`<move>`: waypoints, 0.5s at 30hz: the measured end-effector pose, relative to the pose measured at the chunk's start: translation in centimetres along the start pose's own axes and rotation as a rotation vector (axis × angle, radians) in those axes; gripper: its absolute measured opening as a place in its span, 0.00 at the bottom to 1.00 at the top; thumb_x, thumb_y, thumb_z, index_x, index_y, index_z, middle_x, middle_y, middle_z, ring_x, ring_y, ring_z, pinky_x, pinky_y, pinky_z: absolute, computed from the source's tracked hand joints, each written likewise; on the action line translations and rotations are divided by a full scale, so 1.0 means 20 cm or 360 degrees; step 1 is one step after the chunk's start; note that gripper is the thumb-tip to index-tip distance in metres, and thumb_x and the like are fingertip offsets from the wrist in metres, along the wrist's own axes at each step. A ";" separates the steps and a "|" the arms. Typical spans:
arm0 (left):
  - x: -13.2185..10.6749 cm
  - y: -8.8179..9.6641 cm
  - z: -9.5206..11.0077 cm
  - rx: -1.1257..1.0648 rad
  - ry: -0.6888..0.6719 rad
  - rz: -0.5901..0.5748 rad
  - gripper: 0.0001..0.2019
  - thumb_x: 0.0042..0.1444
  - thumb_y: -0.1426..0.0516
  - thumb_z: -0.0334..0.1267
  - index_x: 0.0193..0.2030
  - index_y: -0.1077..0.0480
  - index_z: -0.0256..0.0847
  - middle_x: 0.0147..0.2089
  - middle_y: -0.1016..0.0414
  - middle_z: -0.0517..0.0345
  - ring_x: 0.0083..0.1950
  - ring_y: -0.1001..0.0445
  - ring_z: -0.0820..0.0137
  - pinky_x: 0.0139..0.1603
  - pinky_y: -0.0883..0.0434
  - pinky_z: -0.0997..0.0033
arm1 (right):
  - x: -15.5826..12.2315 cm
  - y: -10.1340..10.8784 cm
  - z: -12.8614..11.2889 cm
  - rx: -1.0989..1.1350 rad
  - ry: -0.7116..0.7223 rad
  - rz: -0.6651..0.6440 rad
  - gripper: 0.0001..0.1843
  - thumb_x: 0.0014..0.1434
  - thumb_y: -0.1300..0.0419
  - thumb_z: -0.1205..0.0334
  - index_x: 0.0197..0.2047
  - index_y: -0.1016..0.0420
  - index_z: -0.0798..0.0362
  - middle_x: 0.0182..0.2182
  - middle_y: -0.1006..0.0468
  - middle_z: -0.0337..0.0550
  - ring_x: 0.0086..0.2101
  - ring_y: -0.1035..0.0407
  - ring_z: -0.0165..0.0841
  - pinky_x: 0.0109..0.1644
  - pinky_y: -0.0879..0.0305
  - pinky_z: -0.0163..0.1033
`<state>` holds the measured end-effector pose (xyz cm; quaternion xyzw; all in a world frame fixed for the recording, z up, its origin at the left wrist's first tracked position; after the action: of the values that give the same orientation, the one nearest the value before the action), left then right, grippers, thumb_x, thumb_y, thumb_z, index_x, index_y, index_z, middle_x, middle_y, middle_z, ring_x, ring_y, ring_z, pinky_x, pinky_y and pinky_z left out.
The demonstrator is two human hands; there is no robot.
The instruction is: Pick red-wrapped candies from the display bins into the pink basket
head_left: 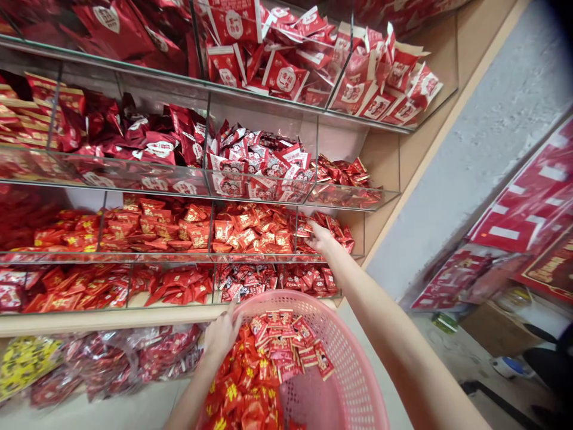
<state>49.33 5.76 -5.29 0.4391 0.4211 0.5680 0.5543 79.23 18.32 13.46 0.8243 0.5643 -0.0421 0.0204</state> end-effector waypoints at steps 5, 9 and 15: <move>0.00 0.00 0.00 0.0003 -0.0006 0.0009 0.28 0.60 0.62 0.51 0.65 0.52 0.42 0.39 0.23 0.45 0.39 0.24 0.59 0.38 0.33 0.65 | -0.22 0.16 0.00 0.0216 0.0059 0.0008 0.08 0.52 0.40 0.58 0.32 0.32 0.52 0.26 0.26 0.37 0.26 0.32 0.27 0.29 0.33 0.34; 0.00 0.00 0.01 0.0000 -0.0018 0.0003 0.28 0.60 0.63 0.50 0.65 0.54 0.43 0.40 0.23 0.45 0.39 0.24 0.58 0.39 0.32 0.63 | -0.48 0.33 -0.04 0.0189 0.0441 -0.0054 0.13 0.47 0.37 0.53 0.33 0.28 0.52 0.28 0.24 0.38 0.29 0.30 0.31 0.34 0.32 0.36; -0.01 0.00 0.01 -0.0005 -0.0006 -0.0003 0.28 0.60 0.62 0.50 0.65 0.52 0.41 0.39 0.23 0.45 0.39 0.24 0.59 0.39 0.32 0.64 | -0.78 0.18 0.28 -0.0141 0.0233 -0.0673 0.16 0.47 0.38 0.49 0.37 0.26 0.50 0.30 0.24 0.38 0.30 0.31 0.30 0.35 0.35 0.36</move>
<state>49.49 5.57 -5.24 0.4390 0.4197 0.5673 0.5562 76.64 2.00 9.24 0.6868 0.7257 0.0394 0.0064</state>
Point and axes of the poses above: each hand's wrist, its own x-axis towards the middle knuckle, its own y-axis out of the back of the hand, z = x × y, the point moved 9 cm from there along x, towards the middle knuckle
